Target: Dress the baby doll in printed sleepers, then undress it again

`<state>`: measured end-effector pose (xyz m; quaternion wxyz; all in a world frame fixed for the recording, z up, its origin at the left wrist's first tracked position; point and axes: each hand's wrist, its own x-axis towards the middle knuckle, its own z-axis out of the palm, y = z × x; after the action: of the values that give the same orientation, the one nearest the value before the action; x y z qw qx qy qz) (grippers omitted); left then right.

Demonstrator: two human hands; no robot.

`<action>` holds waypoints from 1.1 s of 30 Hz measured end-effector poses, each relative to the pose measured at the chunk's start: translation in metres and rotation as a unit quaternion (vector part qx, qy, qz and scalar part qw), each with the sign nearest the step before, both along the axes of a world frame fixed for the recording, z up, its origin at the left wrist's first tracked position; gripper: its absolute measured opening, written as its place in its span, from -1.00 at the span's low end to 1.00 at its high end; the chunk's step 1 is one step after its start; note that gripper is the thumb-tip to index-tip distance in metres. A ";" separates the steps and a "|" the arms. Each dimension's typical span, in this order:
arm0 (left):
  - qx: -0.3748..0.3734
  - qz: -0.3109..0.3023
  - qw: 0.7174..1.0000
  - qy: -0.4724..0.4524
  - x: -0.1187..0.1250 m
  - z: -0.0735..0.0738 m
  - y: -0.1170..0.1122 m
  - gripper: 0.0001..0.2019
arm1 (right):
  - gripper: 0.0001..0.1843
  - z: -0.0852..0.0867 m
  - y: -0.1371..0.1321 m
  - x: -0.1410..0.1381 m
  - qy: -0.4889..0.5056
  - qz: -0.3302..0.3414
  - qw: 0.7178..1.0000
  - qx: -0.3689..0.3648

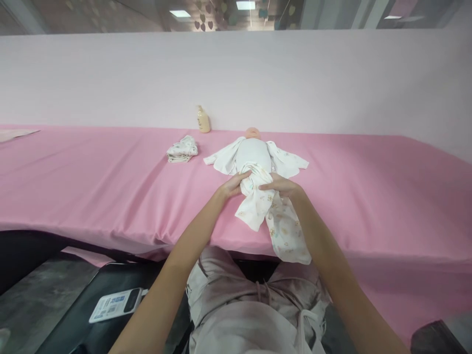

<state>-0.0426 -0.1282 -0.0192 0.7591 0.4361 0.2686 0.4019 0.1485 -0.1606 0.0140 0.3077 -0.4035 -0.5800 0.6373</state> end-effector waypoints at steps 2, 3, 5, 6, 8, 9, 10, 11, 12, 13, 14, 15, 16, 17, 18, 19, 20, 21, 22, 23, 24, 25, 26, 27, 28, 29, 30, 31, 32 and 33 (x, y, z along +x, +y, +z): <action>0.004 0.002 1.000 0.000 0.001 -0.001 0.001 -0.70 | -0.51 -0.001 0.000 -0.003 0.045 -0.038 0.998 0.012; 0.007 0.002 1.000 0.009 0.001 -0.001 0.001 -0.69 | -0.54 -0.001 0.001 -0.005 0.080 -0.071 0.994 0.017; 0.011 -0.006 0.999 0.034 0.000 -0.001 0.001 -0.66 | -0.58 -0.002 0.002 -0.012 0.147 -0.122 0.981 0.020; 0.013 -0.013 0.999 0.045 -0.001 0.000 0.001 -0.64 | -0.59 -0.002 0.002 -0.015 0.171 -0.137 0.975 0.019; 0.019 -0.029 0.998 0.056 -0.003 0.000 0.000 -0.59 | -0.60 -0.001 0.000 -0.021 0.192 -0.161 0.968 0.022; 0.020 -0.036 0.998 0.052 -0.004 0.000 0.000 -0.57 | -0.61 0.000 -0.001 -0.023 0.189 -0.172 0.966 0.027; 0.018 -0.041 0.998 0.043 -0.004 -0.001 0.000 -0.57 | -0.61 0.000 -0.002 -0.023 0.179 -0.181 0.967 0.031; 0.014 -0.040 0.999 0.029 -0.004 -0.002 0.000 -0.59 | -0.61 0.000 -0.003 -0.023 0.164 -0.185 0.968 0.035; 0.009 -0.035 0.999 0.013 -0.004 -0.003 0.001 -0.62 | -0.60 0.000 -0.003 -0.021 0.146 -0.179 0.972 0.036; 0.005 -0.027 1.000 -0.004 -0.003 -0.004 0.002 -0.65 | -0.59 0.000 -0.003 -0.019 0.124 -0.163 0.978 0.032; 0.002 -0.022 1.000 -0.017 -0.003 -0.006 0.003 -0.65 | -0.56 -0.001 -0.003 -0.015 0.097 -0.137 0.986 0.023; 0.000 -0.021 0.999 -0.024 -0.002 -0.007 0.005 -0.65 | -0.53 -0.003 -0.002 -0.012 0.066 -0.102 0.993 0.011; -0.002 -0.025 0.999 -0.026 -0.001 -0.009 0.006 -0.64 | -0.49 -0.004 -0.001 -0.008 0.036 -0.068 0.997 -0.001; -0.004 -0.029 0.999 -0.025 -0.001 -0.010 0.007 -0.64 | -0.44 -0.005 -0.001 -0.006 0.014 -0.041 0.999 -0.009; -0.004 -0.032 0.999 -0.024 -0.001 -0.010 0.008 -0.64 | -0.41 -0.005 -0.001 -0.004 0.006 -0.028 1.000 -0.012; -0.002 -0.030 0.999 -0.022 -0.001 -0.010 0.008 -0.64 | -0.41 -0.005 -0.001 -0.003 0.014 -0.027 0.999 -0.010; 0.002 -0.025 0.999 -0.019 -0.001 -0.010 0.007 -0.64 | -0.45 -0.004 -0.002 -0.004 0.036 -0.034 0.999 -0.006; 0.007 -0.019 1.000 -0.013 -0.001 -0.008 0.007 -0.63 | -0.52 -0.003 -0.003 -0.005 0.064 -0.045 0.997 -0.005; 0.015 -0.014 1.000 -0.003 -0.002 -0.007 0.005 -0.61 | -0.59 -0.002 -0.004 -0.007 0.094 -0.054 0.994 -0.008; 0.023 -0.014 1.000 0.012 -0.003 -0.005 0.004 -0.60 | -0.61 0.000 -0.005 -0.010 0.118 -0.060 0.991 -0.016; 0.032 -0.022 0.999 0.032 -0.004 -0.003 0.003 -0.57 | -0.58 0.001 -0.007 -0.013 0.136 -0.064 0.988 -0.025; 0.041 -0.036 0.997 0.053 -0.005 -0.001 0.002 -0.53 | -0.54 0.003 -0.007 -0.016 0.149 -0.069 0.986 -0.033; 0.049 -0.050 0.995 0.069 -0.006 0.000 0.001 -0.49 | -0.53 0.004 -0.007 -0.019 0.160 -0.081 0.983 -0.034; 0.054 -0.061 0.994 0.076 -0.007 0.001 0.000 -0.46 | -0.53 0.004 -0.007 -0.021 0.167 -0.098 0.981 -0.031; 0.052 -0.068 0.994 0.074 -0.007 0.002 0.000 -0.46 | -0.56 0.004 -0.006 -0.023 0.171 -0.118 0.978 -0.024; 0.042 -0.068 0.995 0.061 -0.007 0.001 0.000 -0.48 | -0.57 0.003 -0.005 -0.023 0.170 -0.134 0.976 -0.015; 0.029 -0.063 0.997 0.040 -0.006 0.001 0.000 -0.54 | -0.58 0.002 -0.004 -0.023 0.164 -0.145 0.976 -0.007; 0.014 -0.052 0.998 0.015 -0.005 0.000 0.000 -0.60 | -0.57 0.001 -0.004 -0.021 0.151 -0.147 0.978 0.000; 0.002 -0.041 0.999 -0.008 -0.004 -0.001 0.001 -0.66 | -0.56 0.000 -0.003 -0.019 0.133 -0.136 0.982 0.007; -0.007 -0.032 0.999 -0.027 -0.002 -0.002 0.002 -0.70 | -0.54 -0.002 -0.003 -0.016 0.112 -0.115 0.987 0.014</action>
<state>-0.0447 -0.1262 -0.0217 0.7816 0.4283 0.2364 0.3871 0.1321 -0.1635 0.0125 0.4472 -0.3891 -0.5006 0.6309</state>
